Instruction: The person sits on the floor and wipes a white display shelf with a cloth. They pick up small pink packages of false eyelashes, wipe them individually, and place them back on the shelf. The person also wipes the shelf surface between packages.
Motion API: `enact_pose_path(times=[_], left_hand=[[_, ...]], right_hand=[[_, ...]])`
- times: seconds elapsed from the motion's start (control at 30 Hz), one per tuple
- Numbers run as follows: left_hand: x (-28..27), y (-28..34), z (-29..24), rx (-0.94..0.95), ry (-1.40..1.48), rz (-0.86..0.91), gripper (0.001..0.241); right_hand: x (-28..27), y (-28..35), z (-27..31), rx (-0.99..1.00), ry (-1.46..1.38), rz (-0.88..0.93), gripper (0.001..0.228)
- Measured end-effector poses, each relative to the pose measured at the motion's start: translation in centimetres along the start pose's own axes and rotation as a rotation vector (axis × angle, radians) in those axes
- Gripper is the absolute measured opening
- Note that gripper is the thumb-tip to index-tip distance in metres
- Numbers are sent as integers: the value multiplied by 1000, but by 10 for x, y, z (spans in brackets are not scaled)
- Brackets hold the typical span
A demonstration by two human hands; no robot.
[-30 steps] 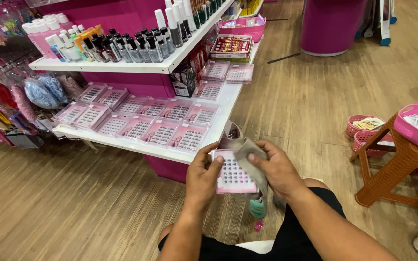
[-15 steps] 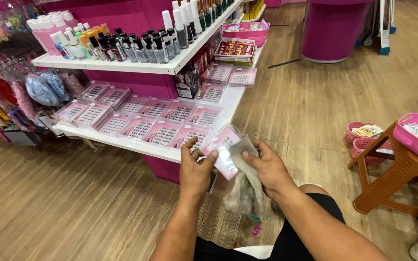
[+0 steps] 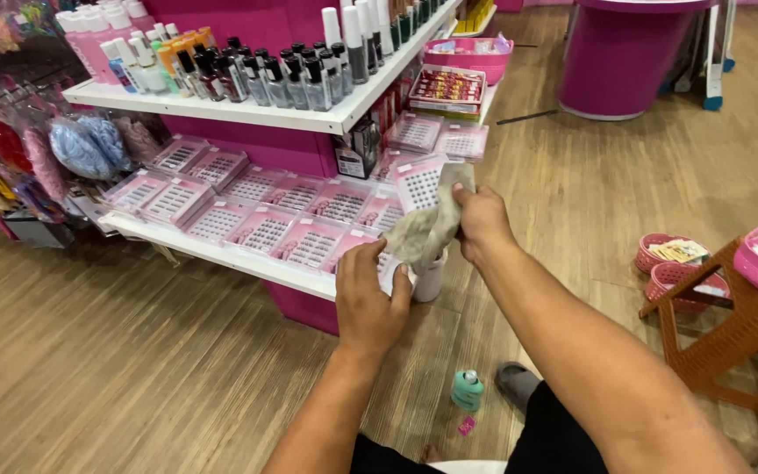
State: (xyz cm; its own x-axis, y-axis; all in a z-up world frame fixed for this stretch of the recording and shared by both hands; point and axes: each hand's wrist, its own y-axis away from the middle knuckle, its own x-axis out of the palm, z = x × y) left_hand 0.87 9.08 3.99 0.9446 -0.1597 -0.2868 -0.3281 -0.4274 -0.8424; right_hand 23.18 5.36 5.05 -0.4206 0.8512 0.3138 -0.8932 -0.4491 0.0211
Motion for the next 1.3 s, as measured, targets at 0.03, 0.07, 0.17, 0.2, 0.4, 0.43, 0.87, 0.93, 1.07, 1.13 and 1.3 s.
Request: enact_pose_path(times=[0.03, 0.07, 0.17, 0.2, 0.4, 0.43, 0.87, 0.93, 1.07, 1.13, 1.3], left_hand=[[2, -3, 4, 77, -85, -14, 39], [4, -6, 8, 153, -170, -28, 36], [4, -14, 5, 174, -205, -4, 37], [6, -12, 7, 171, -206, -2, 37], [10, -8, 11, 205, -219, 10, 34], [9, -9, 11, 206, -211, 9, 32], [15, -3, 19, 205, -253, 34, 29], [15, -5, 18, 207, -255, 41, 29], [16, -2, 20, 206, -284, 52, 31], [17, -2, 21, 205, -291, 57, 31], [17, -2, 20, 186, -300, 75, 31]], right_hand=[[0, -22, -10, -6, -17, -21, 37], [1, -45, -19, -11, -33, -43, 41], [16, -70, -19, 59, -86, -30, 36], [19, -77, -25, 62, -85, -29, 36], [36, -106, -37, 24, -26, -20, 36], [37, -103, -37, -4, -2, -10, 32], [27, -65, -17, -168, 202, -10, 14], [27, -53, -7, -163, 198, -9, 15], [27, -42, -1, -170, 203, -19, 17], [29, -36, 4, -167, 193, -18, 17], [29, -27, 8, -144, 160, -18, 18]])
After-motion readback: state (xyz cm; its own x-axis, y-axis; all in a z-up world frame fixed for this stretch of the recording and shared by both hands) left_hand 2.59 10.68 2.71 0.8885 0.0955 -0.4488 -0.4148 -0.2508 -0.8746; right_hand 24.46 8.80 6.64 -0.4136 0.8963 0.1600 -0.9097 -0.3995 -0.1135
